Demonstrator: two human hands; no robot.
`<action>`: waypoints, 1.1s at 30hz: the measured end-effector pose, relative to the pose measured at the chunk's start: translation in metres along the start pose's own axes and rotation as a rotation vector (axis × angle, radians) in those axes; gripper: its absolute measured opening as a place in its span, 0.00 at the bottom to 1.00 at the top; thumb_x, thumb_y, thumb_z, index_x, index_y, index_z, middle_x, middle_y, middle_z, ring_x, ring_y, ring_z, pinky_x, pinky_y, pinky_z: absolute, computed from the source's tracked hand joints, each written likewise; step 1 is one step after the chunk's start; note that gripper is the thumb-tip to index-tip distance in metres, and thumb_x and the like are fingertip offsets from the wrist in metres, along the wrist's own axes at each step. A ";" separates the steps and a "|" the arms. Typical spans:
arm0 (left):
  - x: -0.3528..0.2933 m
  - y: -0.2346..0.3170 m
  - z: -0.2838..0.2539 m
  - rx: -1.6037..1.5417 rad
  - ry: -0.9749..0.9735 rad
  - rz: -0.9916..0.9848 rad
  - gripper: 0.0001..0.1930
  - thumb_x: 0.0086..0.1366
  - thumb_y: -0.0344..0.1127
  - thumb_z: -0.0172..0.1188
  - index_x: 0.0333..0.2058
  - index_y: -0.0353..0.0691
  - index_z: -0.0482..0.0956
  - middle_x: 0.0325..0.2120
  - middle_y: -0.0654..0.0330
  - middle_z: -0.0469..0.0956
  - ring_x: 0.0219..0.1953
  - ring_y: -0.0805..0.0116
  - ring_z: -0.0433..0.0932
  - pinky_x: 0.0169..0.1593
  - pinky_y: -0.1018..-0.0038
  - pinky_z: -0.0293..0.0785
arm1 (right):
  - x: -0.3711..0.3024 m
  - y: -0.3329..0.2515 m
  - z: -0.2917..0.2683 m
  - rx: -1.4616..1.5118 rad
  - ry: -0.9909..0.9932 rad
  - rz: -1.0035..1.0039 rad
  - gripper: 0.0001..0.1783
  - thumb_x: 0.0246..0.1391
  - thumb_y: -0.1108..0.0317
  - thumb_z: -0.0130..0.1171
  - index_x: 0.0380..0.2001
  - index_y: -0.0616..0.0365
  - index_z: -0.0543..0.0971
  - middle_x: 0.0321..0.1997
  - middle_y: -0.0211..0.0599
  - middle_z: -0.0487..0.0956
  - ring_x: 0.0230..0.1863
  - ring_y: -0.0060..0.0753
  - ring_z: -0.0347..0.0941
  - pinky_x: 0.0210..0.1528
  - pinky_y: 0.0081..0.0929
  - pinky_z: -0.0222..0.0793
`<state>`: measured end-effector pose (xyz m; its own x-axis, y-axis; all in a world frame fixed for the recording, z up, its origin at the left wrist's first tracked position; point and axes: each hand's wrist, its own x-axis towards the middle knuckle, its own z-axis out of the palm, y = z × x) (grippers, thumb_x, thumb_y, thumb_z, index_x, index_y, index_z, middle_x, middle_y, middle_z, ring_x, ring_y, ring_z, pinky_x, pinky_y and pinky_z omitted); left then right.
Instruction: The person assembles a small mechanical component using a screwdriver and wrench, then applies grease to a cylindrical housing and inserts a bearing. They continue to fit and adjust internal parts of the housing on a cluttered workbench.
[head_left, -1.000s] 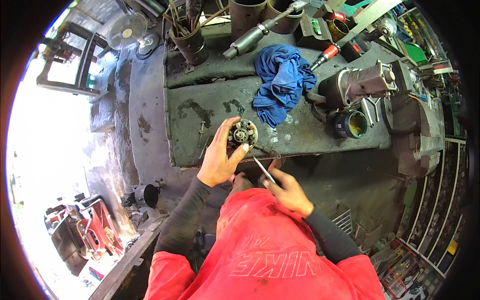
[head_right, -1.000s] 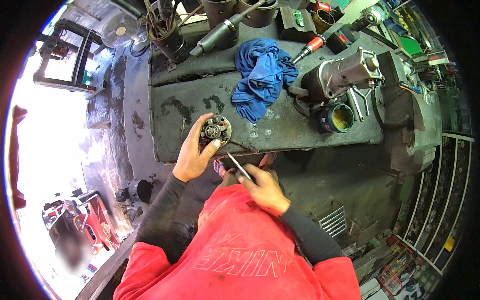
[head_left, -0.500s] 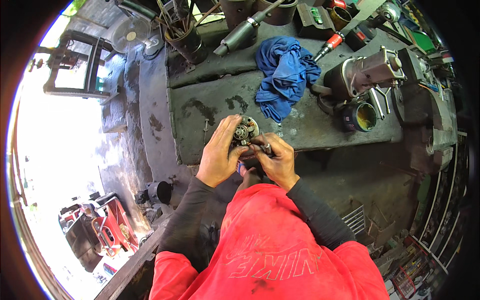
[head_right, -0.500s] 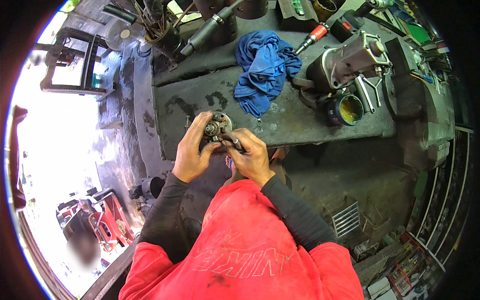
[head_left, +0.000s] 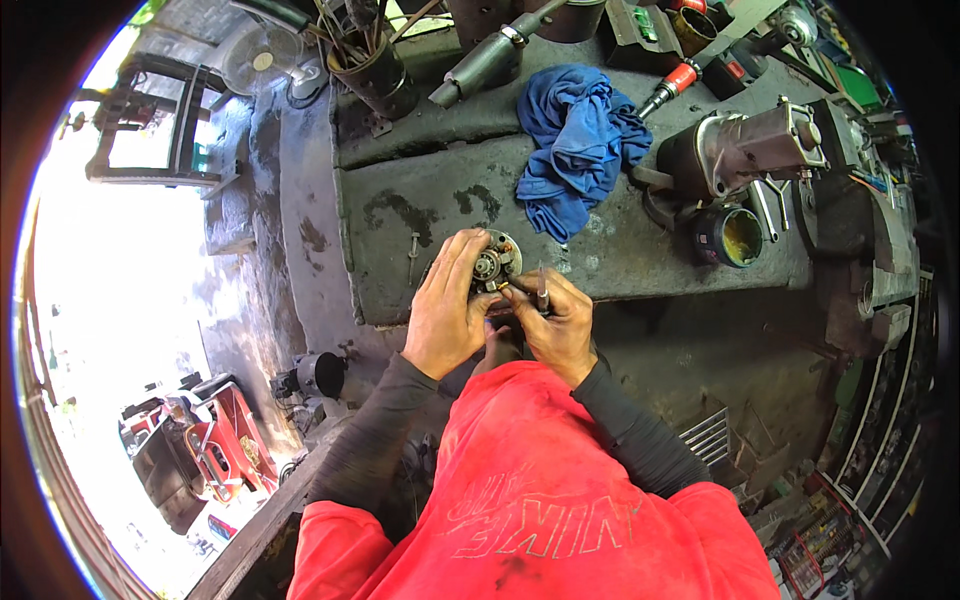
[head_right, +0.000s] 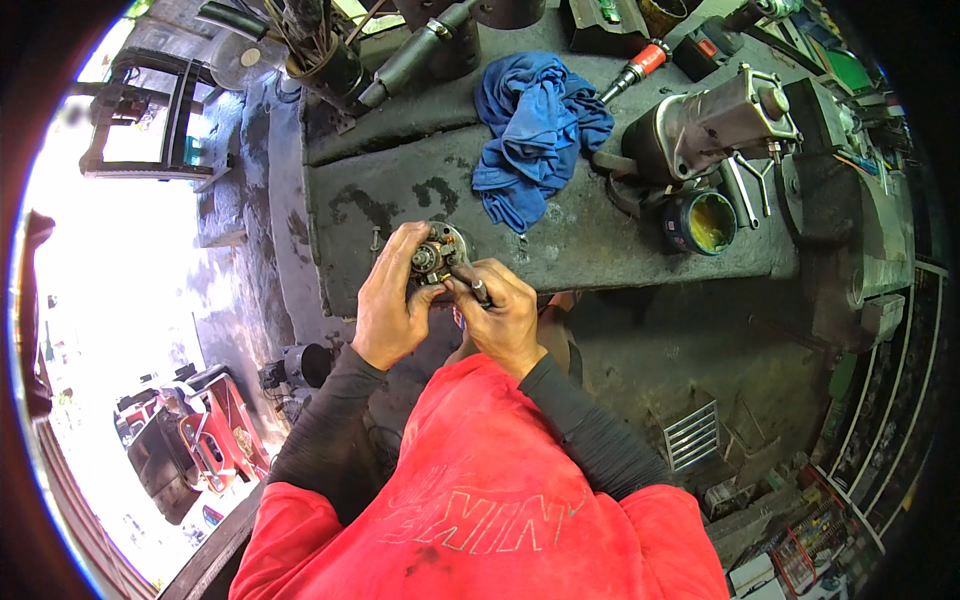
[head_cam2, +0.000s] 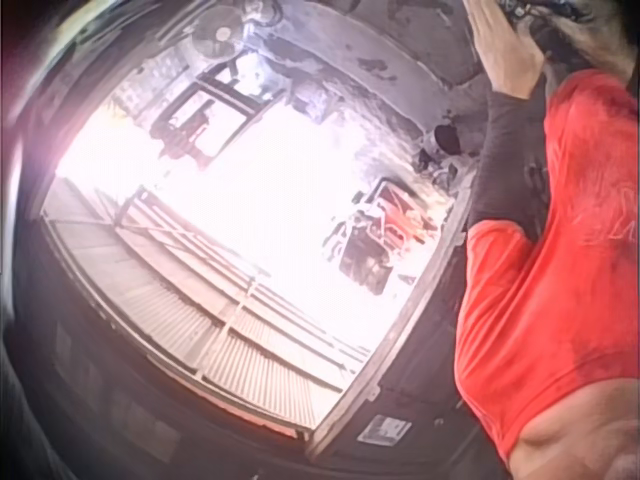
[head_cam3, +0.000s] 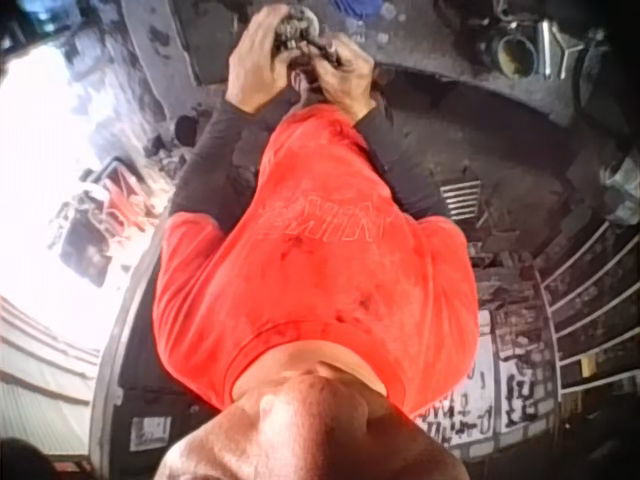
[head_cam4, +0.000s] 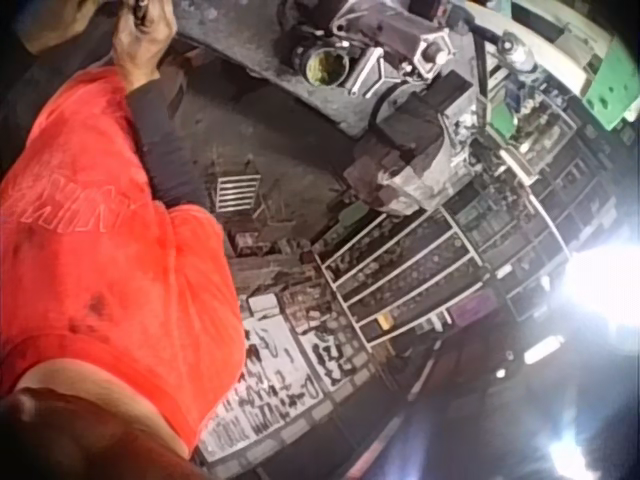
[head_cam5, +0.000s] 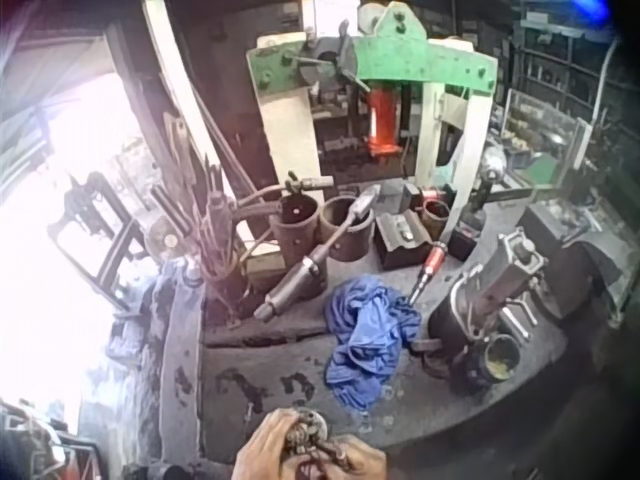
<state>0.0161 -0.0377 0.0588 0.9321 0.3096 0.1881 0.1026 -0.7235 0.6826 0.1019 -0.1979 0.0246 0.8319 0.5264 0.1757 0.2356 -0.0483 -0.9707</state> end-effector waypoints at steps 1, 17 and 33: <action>0.000 -0.001 0.000 -0.004 0.000 0.001 0.38 0.60 0.24 0.69 0.70 0.35 0.70 0.69 0.43 0.73 0.71 0.41 0.73 0.72 0.56 0.71 | 0.002 0.000 -0.002 -0.025 -0.023 -0.033 0.08 0.57 0.79 0.72 0.40 0.65 0.85 0.35 0.40 0.84 0.31 0.35 0.79 0.34 0.31 0.74; -0.005 -0.001 -0.002 -0.169 0.023 -0.122 0.40 0.60 0.27 0.72 0.72 0.35 0.69 0.68 0.45 0.75 0.72 0.45 0.73 0.73 0.59 0.70 | 0.047 -0.014 -0.046 -0.217 -0.119 0.365 0.18 0.59 0.71 0.70 0.52 0.62 0.83 0.33 0.40 0.80 0.34 0.40 0.78 0.41 0.36 0.74; -0.020 0.006 0.016 -0.334 0.308 -0.287 0.35 0.50 0.18 0.79 0.59 0.38 0.81 0.66 0.55 0.75 0.66 0.58 0.77 0.55 0.64 0.85 | 0.054 0.011 -0.100 -0.483 0.084 -0.182 0.16 0.60 0.73 0.66 0.51 0.56 0.84 0.51 0.48 0.81 0.51 0.55 0.82 0.52 0.44 0.80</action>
<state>0.0042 -0.0581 0.0478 0.7326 0.6690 0.1254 0.1750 -0.3632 0.9151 0.2001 -0.2546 0.0396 0.7885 0.4938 0.3666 0.5688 -0.3589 -0.7400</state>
